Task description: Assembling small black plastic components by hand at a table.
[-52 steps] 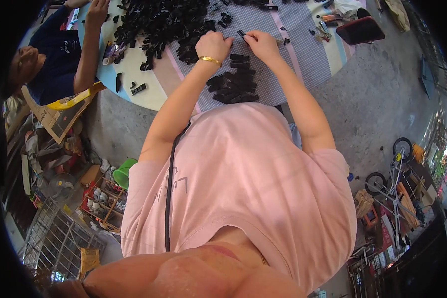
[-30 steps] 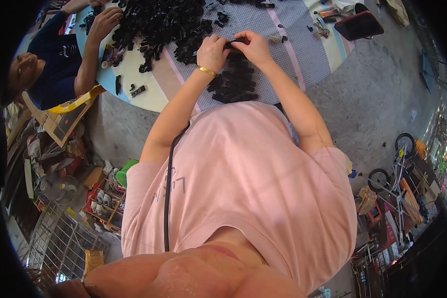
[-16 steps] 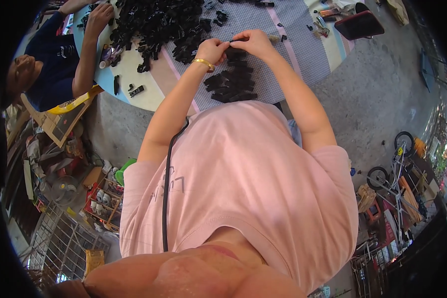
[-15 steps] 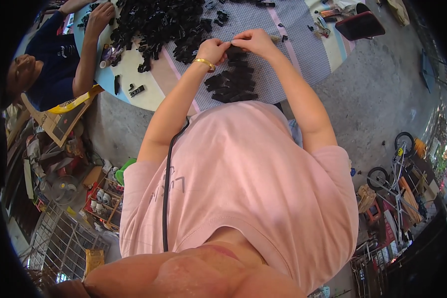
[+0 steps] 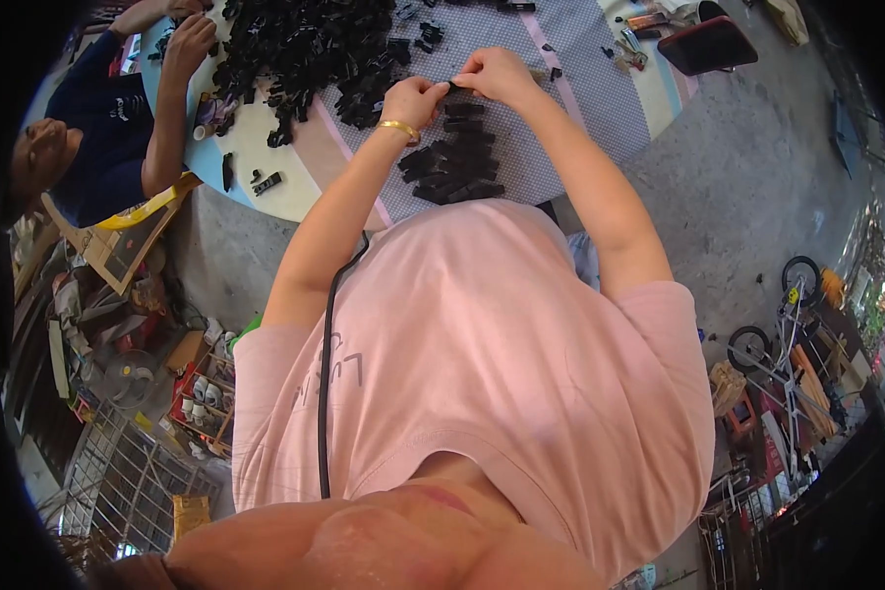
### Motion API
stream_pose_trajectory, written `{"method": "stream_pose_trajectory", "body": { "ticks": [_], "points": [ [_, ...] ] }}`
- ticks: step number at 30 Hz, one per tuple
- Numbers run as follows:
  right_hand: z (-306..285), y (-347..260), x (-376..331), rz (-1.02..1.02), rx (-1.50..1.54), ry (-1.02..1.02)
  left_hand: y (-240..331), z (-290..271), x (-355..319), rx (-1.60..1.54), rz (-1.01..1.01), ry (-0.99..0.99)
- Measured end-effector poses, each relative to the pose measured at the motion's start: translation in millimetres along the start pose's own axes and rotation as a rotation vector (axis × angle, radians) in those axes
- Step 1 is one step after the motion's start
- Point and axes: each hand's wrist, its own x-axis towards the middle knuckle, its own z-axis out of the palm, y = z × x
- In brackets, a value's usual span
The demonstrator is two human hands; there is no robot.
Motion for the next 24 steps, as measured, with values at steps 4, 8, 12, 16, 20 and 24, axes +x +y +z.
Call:
{"method": "stream_pose_trajectory", "body": {
  "ticks": [4,8,12,16,20,24],
  "points": [
    [4.6,19.1,-7.5,-0.029,0.003,-0.088,2.4,0.6,-28.6,0.081,0.204,0.134],
    [-1.3,0.0,-34.8,-0.040,-0.207,-0.151,4.4,-19.1,-38.9,0.310,0.329,0.407],
    [-12.1,0.4,-26.1,-0.228,-0.083,0.157,-2.7,-27.4,-16.0,0.531,0.437,0.529],
    [-44.6,23.0,26.6,-0.542,-0.435,0.726,0.2,-20.6,-7.0,0.655,0.639,0.565],
    [-65.4,33.4,44.4,-0.612,-0.796,0.764,-2.8,2.0,-7.3,0.532,0.876,0.537],
    [-61.4,32.6,35.6,-0.591,-0.720,0.680,-15.2,3.3,-25.1,0.465,1.014,0.484]
  ]
}}
